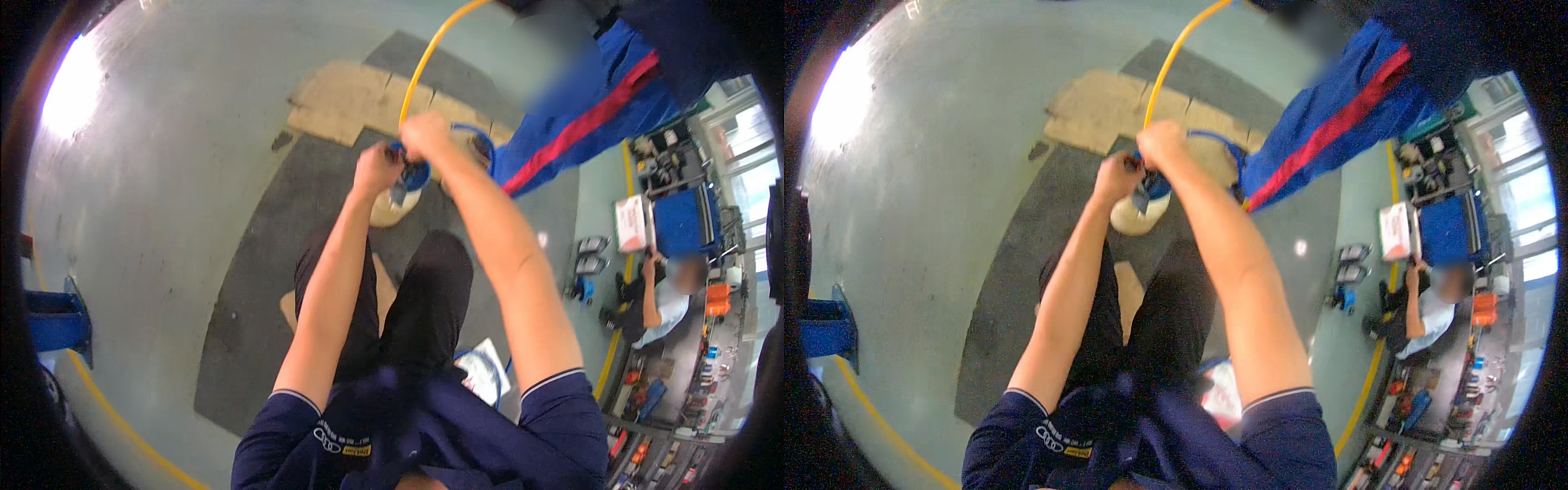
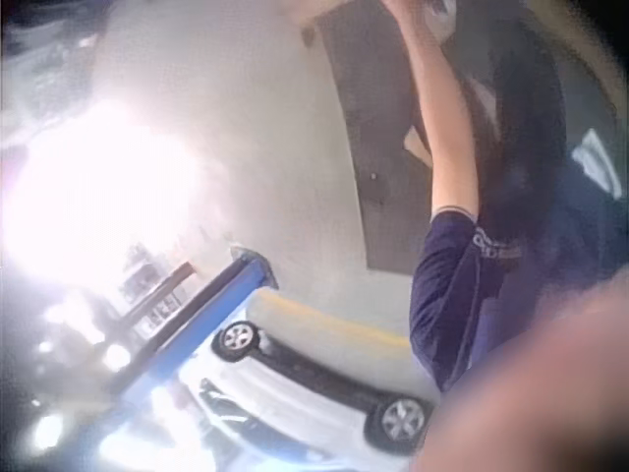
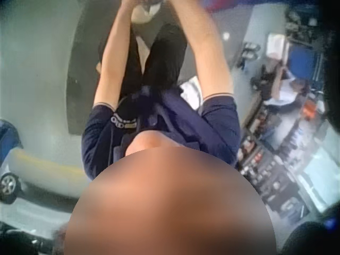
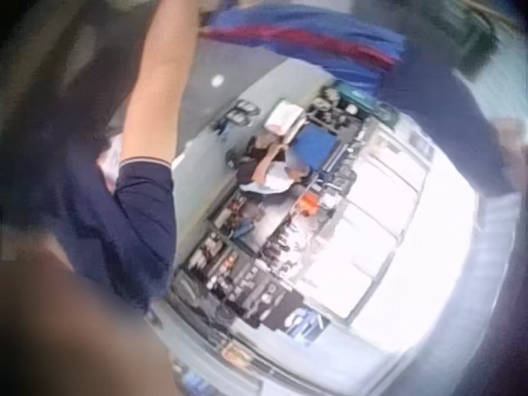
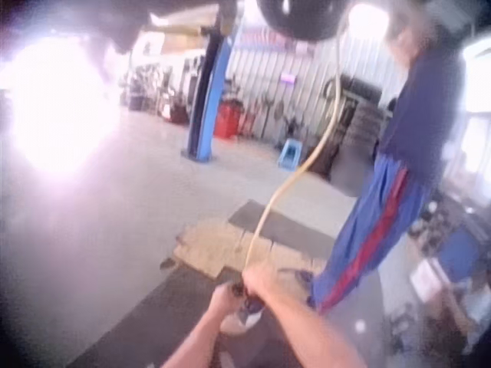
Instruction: The person sits on the floor and assembles a mechanical device, likely a fluid transfer pump, by connecting a yellow hose and a blue hose to a white container. They manipulate the internal components and tighten connections with their hands.
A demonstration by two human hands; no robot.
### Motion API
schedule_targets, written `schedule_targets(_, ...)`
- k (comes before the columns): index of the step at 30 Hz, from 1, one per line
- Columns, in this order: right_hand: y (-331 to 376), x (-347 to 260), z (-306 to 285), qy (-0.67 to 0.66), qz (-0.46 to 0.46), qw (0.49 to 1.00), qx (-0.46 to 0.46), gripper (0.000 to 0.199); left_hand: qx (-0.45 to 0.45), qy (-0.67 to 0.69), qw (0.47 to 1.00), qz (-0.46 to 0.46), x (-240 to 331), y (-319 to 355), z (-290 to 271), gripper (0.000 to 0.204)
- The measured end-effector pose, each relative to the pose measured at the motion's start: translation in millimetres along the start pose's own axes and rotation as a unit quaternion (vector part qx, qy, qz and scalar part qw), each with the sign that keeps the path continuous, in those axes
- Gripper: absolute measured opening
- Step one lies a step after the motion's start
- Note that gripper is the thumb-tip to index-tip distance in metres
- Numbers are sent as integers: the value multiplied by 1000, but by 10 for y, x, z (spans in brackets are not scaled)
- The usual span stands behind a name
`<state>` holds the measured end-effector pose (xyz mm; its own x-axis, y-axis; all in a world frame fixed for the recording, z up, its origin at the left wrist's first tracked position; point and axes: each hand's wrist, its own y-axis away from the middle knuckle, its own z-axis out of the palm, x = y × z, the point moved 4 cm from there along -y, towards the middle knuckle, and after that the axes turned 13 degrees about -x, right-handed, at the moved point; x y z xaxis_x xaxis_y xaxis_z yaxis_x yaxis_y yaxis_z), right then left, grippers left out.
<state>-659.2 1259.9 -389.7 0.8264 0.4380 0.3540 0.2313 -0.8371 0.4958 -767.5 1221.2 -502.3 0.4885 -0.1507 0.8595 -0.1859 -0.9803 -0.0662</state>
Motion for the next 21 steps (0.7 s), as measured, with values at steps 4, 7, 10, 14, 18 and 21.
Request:
schedule_targets(4, 178, 12, -227, -2, 20, 999, -34, 33, -38, -23, 998, -34, 293, 101, -326, 36)
schedule_targets(7, 153, 43, -271, -3, 19, 999, -37, 37, -56, -25, 997, -38, 274, 89, -368, 37)
schedule_targets(10, 164, 44, -238, -16, 18, 999, -22, 35, -45, -39, 998, -29, 244, 112, -341, 32)
schedule_targets(14, 134, 58, -249, -3, 37, 999, -40, 42, -43, -39, 998, -34, 250, 96, -358, 32)
schedule_targets(18, 127, 19, -229, -1, 28, 999, -33, 43, -50, -38, 997, -55, 192, 144, -351, 32)
schedule_targets(21, 103, 67, -193, 2, 12, 1000, -25, 43, -21, -28, 998, -60, 109, 180, -377, 33)
